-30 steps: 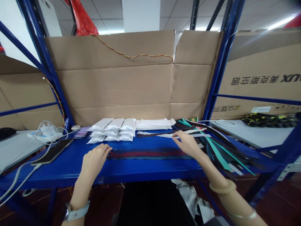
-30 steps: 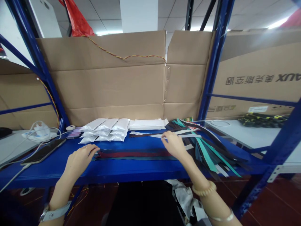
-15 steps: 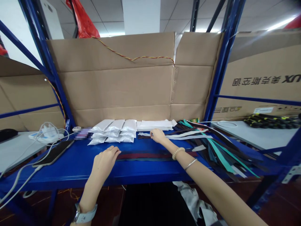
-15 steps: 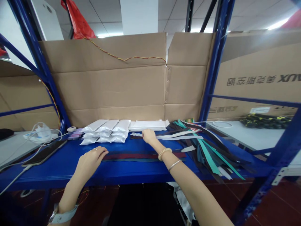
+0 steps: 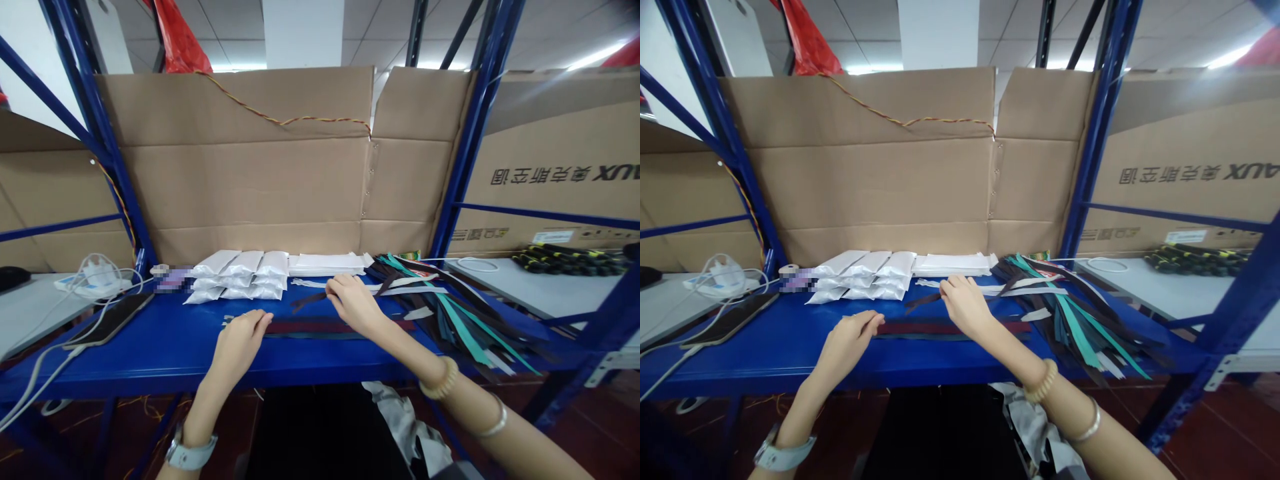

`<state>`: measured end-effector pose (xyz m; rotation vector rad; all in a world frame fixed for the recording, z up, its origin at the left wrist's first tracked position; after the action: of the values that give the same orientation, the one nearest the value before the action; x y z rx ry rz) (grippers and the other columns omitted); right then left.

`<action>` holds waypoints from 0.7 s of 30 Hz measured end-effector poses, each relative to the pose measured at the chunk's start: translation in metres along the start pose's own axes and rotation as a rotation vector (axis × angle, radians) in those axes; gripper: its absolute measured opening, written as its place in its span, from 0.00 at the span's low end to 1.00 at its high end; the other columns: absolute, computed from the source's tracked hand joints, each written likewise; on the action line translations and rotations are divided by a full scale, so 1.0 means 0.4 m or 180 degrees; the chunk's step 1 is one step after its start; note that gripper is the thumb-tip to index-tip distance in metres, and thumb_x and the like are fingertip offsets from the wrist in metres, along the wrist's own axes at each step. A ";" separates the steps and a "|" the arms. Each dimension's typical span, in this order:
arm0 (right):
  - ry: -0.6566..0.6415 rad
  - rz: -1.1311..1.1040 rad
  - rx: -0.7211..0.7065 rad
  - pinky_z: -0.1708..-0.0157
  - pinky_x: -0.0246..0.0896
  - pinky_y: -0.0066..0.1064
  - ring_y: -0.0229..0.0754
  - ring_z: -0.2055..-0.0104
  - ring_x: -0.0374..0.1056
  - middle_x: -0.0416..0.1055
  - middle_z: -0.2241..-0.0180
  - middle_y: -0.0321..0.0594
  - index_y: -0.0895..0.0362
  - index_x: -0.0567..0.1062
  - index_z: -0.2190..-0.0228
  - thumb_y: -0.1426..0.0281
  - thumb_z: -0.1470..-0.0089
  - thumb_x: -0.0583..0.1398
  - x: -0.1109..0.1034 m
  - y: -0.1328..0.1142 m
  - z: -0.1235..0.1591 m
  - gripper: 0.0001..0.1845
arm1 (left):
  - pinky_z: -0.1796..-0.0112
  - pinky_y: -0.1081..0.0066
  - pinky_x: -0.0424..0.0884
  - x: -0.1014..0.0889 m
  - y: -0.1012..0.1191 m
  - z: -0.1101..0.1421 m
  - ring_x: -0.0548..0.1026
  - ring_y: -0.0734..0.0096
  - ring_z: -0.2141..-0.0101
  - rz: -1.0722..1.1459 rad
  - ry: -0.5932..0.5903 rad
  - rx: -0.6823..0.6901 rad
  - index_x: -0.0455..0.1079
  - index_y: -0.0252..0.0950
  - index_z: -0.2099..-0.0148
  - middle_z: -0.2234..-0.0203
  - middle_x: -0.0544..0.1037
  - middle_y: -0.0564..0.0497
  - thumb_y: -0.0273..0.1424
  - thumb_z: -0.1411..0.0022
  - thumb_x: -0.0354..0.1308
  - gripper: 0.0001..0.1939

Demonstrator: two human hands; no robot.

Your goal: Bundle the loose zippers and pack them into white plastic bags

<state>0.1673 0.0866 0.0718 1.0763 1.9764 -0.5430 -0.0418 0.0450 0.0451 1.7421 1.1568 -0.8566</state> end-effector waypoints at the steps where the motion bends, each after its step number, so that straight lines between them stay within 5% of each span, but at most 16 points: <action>1: 0.0140 0.0000 -0.0055 0.61 0.50 0.34 0.44 0.61 0.60 0.67 0.66 0.42 0.58 0.70 0.68 0.75 0.42 0.53 -0.021 -0.017 0.023 0.06 | 0.70 0.73 0.61 0.007 0.015 0.002 0.74 0.68 0.68 0.0306 -0.0016 0.0022 0.68 0.39 0.67 0.71 0.76 0.52 0.41 0.32 0.39 0.21; 6: 0.0462 -0.0068 -0.0017 0.63 0.48 0.35 0.44 0.63 0.59 0.66 0.67 0.41 0.58 0.67 0.68 0.75 0.41 0.51 -0.052 -0.071 0.106 0.06 | 0.72 0.74 0.60 0.053 0.088 0.015 0.70 0.72 0.77 0.1383 -0.0210 0.0187 0.65 0.38 0.72 0.81 0.71 0.55 0.43 0.33 0.39 0.22; 12: 0.0445 -0.0273 0.0125 0.63 0.50 0.37 0.45 0.64 0.58 0.65 0.66 0.42 0.57 0.67 0.66 0.75 0.41 0.50 -0.017 -0.103 0.154 0.06 | 0.74 0.75 0.58 0.058 0.106 0.017 0.66 0.75 0.79 0.1680 -0.0171 0.0229 0.62 0.37 0.73 0.83 0.67 0.57 0.41 0.34 0.40 0.20; 21: -0.0164 -0.2736 0.0501 0.62 0.58 0.31 0.39 0.64 0.63 0.66 0.66 0.37 0.55 0.67 0.66 0.73 0.42 0.55 0.012 -0.154 0.215 0.02 | 0.71 0.74 0.60 0.054 0.205 0.064 0.71 0.73 0.71 0.0795 -0.0077 0.0985 0.63 0.37 0.69 0.72 0.73 0.53 0.34 0.32 0.40 0.16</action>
<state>0.1525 -0.0030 0.0173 0.2315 2.3251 -1.1690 0.0402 0.0125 0.0387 2.0691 0.7981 -0.9352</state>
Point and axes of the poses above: each hand's wrist, its own z-axis away from the middle knuckle, its own x-axis out of the palm, y = z × x, the point moved 8 cm from there along -z, towards the middle knuckle
